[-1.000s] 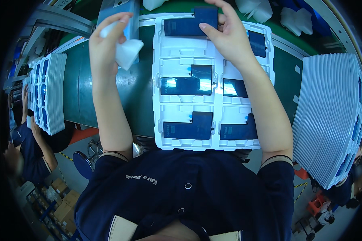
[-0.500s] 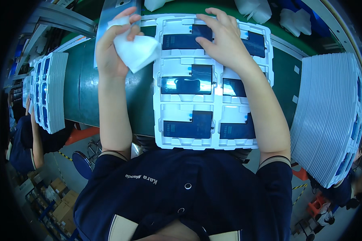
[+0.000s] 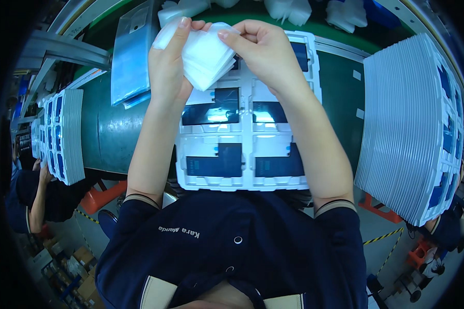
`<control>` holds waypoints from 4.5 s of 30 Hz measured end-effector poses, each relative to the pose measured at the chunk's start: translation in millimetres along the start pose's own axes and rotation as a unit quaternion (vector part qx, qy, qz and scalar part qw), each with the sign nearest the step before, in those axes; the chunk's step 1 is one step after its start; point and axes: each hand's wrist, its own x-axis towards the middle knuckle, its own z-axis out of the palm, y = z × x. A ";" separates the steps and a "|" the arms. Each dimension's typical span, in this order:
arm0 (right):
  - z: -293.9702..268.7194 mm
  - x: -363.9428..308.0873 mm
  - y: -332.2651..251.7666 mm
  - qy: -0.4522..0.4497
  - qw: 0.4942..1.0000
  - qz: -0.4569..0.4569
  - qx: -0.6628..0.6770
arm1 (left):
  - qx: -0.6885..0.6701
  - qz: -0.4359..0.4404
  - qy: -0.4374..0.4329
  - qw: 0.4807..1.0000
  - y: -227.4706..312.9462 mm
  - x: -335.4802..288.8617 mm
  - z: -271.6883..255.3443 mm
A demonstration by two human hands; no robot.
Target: The person wipes the surface of small blue rectangular electronic components arranged in a white plastic tray using a white cloth. The person handles the components one by one, wiping them individually and placing them back into the tray slots.
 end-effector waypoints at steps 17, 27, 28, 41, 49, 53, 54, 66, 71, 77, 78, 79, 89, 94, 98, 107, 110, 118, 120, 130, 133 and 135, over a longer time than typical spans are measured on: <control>-141.5 -19.2 45.3 0.265 0.963 -0.041 0.015 | 0.752 0.019 -0.278 0.598 -33.3 -0.5 52.0; -136.5 -17.5 47.8 0.241 0.969 -0.058 0.020 | 0.625 0.064 -0.360 0.689 -22.4 9.8 35.4; -134.5 -18.5 45.6 0.209 0.977 -0.037 -0.021 | 0.608 0.058 -0.383 0.693 -10.8 10.8 34.6; -110.6 -30.0 34.2 0.153 0.918 0.000 -0.365 | 0.541 -0.007 -0.522 0.659 20.0 12.8 28.2; -100.6 -35.3 28.7 0.139 0.883 -0.030 -0.447 | 0.556 -0.059 -0.478 0.677 16.9 13.5 30.6; -107.0 -34.0 29.2 0.200 0.880 -0.068 -0.425 | 0.523 -0.070 -0.439 0.727 9.6 19.1 27.3; -110.2 -33.2 26.9 0.221 0.891 -0.070 -0.390 | 0.513 -0.061 -0.423 0.744 7.1 21.2 27.0; -115.5 -31.3 25.8 0.075 0.993 -0.039 -0.082 | 0.464 0.006 -0.222 0.858 5.5 29.7 30.3; -100.9 -37.2 20.9 0.113 0.866 -0.014 -0.487 | 0.283 -0.025 -0.131 0.950 32.5 28.8 42.9; -111.3 -35.2 41.5 0.167 0.826 -0.107 -0.528 | 0.105 -0.107 -0.184 0.972 35.9 18.6 46.6; -111.6 -35.6 39.8 0.170 0.825 -0.123 -0.526 | 0.059 -0.129 -0.184 0.973 30.2 16.4 46.0; -108.4 -36.8 32.9 0.159 0.897 -0.087 -0.403 | 0.014 -0.151 -0.187 0.971 25.4 14.6 48.1; -27.4 -97.0 -18.9 0.058 0.993 -0.008 0.107 | 0.037 -0.120 -0.198 0.972 11.7 -41.1 68.8; -31.6 -113.5 -4.9 0.140 0.987 -0.070 -0.032 | 0.086 -0.110 -0.137 0.981 2.1 -62.5 60.3; -35.9 -116.3 4.4 0.217 0.947 -0.185 -0.150 | 0.096 -0.115 -0.109 0.983 -5.0 -72.9 58.1; -74.3 -127.8 20.3 0.268 0.957 -0.071 0.082 | 0.588 0.073 -0.379 0.710 -8.2 -71.1 30.2; -89.1 -129.9 28.7 0.286 0.953 -0.103 0.002 | 0.685 0.004 -0.338 0.645 -9.0 -91.0 42.9; -98.6 -122.9 30.2 0.358 0.927 -0.103 0.040 | 0.658 0.002 -0.360 0.662 -19.0 -67.8 38.9; -100.2 -116.4 33.0 0.379 0.916 -0.121 0.050 | 0.629 0.022 -0.392 0.670 -15.3 -68.8 39.5; -76.2 -126.2 24.5 0.140 0.959 -0.004 -0.246 | 0.558 -0.006 -0.465 0.688 33.2 -106.1 39.6; -75.5 -125.2 17.7 0.113 0.939 -0.005 -0.325 | 0.537 -0.023 -0.467 0.702 28.3 -106.1 35.9; -76.9 -123.5 15.2 0.099 0.933 -0.008 -0.346 | 0.523 -0.029 -0.466 0.713 26.4 -102.9 35.3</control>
